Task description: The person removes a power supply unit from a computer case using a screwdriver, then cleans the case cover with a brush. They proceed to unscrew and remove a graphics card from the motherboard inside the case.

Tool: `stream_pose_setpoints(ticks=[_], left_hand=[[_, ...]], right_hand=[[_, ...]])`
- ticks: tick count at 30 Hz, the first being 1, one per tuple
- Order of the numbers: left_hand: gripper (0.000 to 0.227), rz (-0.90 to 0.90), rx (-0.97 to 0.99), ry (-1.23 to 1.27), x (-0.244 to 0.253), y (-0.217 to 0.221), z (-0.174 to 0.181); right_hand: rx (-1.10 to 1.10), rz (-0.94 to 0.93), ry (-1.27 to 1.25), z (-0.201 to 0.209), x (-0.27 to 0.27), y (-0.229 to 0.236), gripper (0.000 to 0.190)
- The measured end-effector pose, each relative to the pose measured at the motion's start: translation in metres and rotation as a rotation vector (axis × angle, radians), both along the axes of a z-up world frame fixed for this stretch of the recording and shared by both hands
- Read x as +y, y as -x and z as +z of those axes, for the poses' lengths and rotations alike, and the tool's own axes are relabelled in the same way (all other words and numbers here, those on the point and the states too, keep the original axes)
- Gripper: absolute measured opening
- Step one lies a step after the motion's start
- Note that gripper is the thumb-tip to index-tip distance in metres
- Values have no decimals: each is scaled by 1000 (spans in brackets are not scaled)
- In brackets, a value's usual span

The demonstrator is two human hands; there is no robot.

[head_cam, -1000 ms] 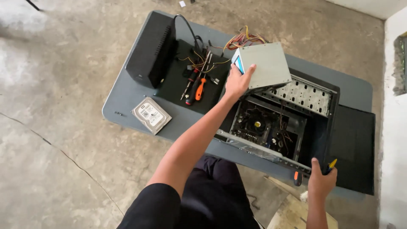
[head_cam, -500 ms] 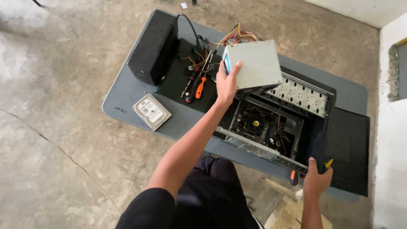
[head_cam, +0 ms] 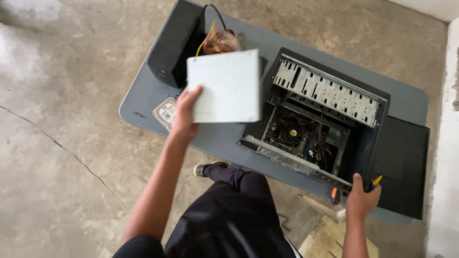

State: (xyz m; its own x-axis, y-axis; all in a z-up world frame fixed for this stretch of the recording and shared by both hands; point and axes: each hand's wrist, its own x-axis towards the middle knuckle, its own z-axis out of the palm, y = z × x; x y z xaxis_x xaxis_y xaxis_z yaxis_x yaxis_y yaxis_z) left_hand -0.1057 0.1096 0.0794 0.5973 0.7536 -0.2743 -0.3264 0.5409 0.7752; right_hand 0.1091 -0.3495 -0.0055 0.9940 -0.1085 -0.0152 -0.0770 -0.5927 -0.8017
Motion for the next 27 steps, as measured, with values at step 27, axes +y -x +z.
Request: stream_pose_setpoints(ticks=[27], left_hand=[[66,-450,378,-140,14,46,-126]], right_hand=[[-134,-39,72,-56,-33,-27,51]])
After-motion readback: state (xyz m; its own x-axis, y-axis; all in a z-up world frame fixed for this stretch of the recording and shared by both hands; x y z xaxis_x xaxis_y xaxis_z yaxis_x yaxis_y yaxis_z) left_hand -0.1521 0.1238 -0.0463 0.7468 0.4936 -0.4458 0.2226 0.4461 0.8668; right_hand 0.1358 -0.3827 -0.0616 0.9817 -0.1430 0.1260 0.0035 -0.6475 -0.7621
